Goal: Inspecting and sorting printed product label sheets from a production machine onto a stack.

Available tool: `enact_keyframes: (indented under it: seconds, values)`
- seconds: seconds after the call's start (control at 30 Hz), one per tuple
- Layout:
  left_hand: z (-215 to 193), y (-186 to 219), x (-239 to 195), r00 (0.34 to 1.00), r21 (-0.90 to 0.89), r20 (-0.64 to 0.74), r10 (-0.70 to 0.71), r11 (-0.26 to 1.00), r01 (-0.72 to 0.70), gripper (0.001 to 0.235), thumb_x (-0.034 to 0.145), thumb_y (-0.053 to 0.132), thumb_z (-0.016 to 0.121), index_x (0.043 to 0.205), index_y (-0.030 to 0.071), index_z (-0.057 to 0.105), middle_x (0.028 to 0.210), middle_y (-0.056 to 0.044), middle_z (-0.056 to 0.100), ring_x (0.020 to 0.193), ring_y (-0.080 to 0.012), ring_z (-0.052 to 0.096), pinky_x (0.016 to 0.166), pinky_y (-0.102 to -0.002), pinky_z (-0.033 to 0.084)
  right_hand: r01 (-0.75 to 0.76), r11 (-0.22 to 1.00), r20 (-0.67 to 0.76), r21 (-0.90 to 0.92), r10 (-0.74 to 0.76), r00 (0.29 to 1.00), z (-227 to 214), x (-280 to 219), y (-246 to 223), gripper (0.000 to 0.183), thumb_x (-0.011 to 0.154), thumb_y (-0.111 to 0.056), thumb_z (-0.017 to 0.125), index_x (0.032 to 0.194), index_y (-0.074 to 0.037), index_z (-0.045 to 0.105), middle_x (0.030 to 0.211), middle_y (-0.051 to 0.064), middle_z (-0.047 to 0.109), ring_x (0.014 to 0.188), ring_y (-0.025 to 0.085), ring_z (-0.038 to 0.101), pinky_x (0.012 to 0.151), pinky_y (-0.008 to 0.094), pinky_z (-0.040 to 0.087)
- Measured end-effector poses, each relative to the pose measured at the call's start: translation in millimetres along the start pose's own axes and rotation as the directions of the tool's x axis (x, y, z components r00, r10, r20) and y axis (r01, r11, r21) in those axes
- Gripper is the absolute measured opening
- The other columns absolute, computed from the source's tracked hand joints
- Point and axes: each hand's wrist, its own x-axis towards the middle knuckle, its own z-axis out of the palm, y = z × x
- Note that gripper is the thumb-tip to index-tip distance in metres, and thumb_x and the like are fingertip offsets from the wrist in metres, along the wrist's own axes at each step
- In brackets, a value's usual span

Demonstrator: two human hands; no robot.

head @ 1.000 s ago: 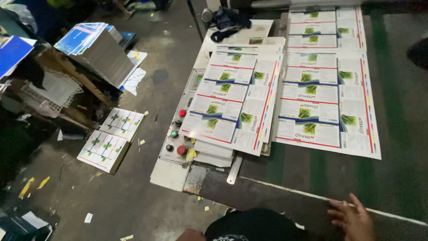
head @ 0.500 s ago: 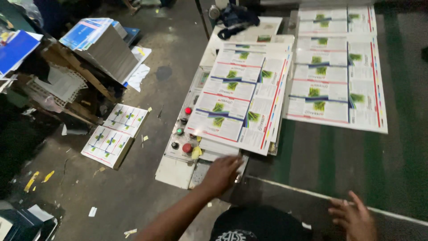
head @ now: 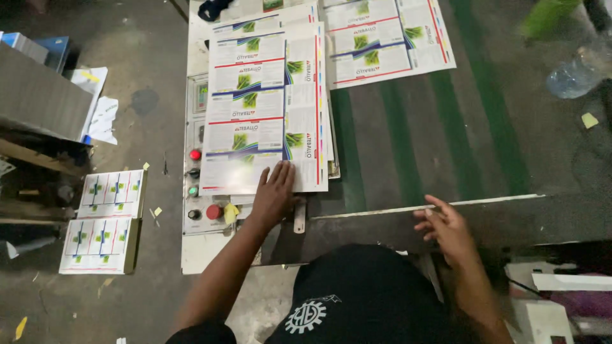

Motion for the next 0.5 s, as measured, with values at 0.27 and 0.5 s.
enact_keyframes:
  seconds: [0.27,0.5]
  values:
    - [-9.2,-37.1,1.7,0.991,-0.159,-0.135,-0.017,0.987,-0.004,0.028,0.090,0.009,0.060,0.116,0.004,0.070,0.117,-0.016,0.075,0.097,-0.0337,0.073,0.082,-0.044,0.058,0.038,0.999,0.126,-0.003,-0.038,0.991,37.9,11.5,-22.7,0.051,0.099,-0.020,0.059,0.149,-0.010,0.052,0.112,0.014,0.076,0.080,0.019,0.071,0.060,0.031,0.055]
    - [-69.9,-34.1,17.9,0.999,-0.140,0.040,0.036,0.990,-0.030,0.033,0.091,0.039,0.073,0.077,0.008,0.072,0.075,-0.014,0.073,0.072,-0.0355,0.071,0.064,-0.048,0.054,0.099,0.987,0.269,-0.126,-0.062,0.961,68.3,23.9,-16.0,0.049,0.099,-0.019,0.058,0.147,-0.011,0.053,0.109,0.011,0.079,0.078,0.016,0.071,0.060,0.030,0.055]
